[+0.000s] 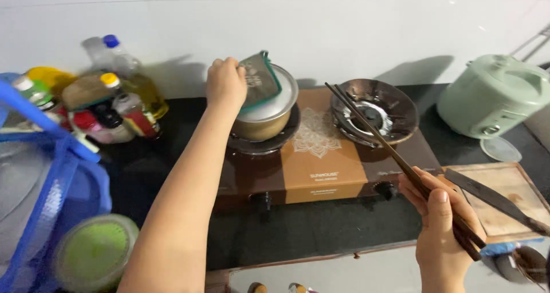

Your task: The person places a pot on a portable gas stove, removes the lid, and stirs the contents with chopsticks. They then replace the lid and continue to monitor the pot while it cooks.

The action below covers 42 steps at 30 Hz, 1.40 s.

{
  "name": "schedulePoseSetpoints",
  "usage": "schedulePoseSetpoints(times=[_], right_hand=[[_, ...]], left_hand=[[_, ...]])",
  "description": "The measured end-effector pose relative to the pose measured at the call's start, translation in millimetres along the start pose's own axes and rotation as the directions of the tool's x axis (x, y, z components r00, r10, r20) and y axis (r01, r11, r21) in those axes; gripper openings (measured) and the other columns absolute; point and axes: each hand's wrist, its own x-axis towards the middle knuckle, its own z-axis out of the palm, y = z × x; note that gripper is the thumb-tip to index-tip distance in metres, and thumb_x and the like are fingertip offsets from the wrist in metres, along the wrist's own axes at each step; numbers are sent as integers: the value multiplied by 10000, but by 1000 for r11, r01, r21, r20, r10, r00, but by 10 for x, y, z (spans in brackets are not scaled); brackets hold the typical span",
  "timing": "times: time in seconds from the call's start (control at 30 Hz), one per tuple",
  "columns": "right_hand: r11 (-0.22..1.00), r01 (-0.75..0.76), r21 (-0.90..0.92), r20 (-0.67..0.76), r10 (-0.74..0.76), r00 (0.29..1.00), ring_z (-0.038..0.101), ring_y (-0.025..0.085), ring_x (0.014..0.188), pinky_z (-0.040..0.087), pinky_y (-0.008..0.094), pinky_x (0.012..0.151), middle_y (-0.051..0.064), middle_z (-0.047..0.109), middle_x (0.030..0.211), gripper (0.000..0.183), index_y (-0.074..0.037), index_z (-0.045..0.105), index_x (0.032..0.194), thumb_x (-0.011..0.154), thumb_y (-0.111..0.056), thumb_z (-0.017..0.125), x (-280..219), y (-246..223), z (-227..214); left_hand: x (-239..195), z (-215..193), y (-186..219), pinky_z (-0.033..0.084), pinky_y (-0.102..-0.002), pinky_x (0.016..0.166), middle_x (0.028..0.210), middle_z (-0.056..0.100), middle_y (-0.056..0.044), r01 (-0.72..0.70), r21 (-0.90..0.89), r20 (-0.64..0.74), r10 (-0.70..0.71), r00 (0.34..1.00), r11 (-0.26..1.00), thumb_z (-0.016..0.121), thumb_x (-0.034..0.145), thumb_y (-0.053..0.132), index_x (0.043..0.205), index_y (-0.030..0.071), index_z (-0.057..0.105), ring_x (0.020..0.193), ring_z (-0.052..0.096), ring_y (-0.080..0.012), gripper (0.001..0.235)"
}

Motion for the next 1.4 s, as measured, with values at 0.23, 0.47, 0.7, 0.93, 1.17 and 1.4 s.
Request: schedulePoseSetpoints(times=[0.23,0.47,0.7,0.93,1.17,1.4], right_hand=[[999,-24,-46,-80,20,997,697,418,1140,590,504,1042,325,640,1283,388,193,575,1233,1134,-178,514,-18,-9,-119],[999,-49,-20,-60,48,997,696,416,1134,587,515,1049,321,642,1289,409,191,578,1231,1128,-202,525,4,61,-136],[998,-53,38,85,49,995,702,401,1133,580,475,1039,299,648,1299,405,177,578,1253,1126,-200,498,88,61,114],[998,-55,38,259,43,965,705,377,1147,581,453,1029,284,666,1276,410,166,589,1278,1109,-194,489,177,-39,552],[968,-139,210,365,55,930,669,406,1221,548,493,1098,301,631,1339,386,163,573,1283,1100,-165,489,176,28,833],[955,-177,240,387,73,919,669,441,1219,535,517,1084,323,624,1331,389,173,569,1285,1088,-149,479,88,25,996]], left_hand=[[165,298,305,510,-491,962,1231,612,-198,24,350,421,-180,889,936,672,900,295,1102,-7,734,1188,559,-372,368],[296,141,-25,575,-491,824,1012,726,-238,81,159,266,-122,956,984,630,954,232,996,14,771,956,702,-415,263],[395,-750,-1250,565,-501,765,1019,747,-133,490,-783,272,-498,824,384,679,952,319,1074,33,737,876,702,-297,317],[-462,-1160,-2376,579,-475,1055,1302,747,-60,395,-884,461,-328,825,-250,634,982,363,1333,114,659,1192,710,-255,431],[-1410,-1952,-2396,579,-496,852,1115,740,-177,606,-456,-86,-710,699,652,723,996,437,1103,68,735,957,723,-320,385],[-2487,-1869,-2234,563,-520,800,958,704,-206,306,622,-88,-324,942,721,693,914,367,871,36,721,912,683,-395,335]])
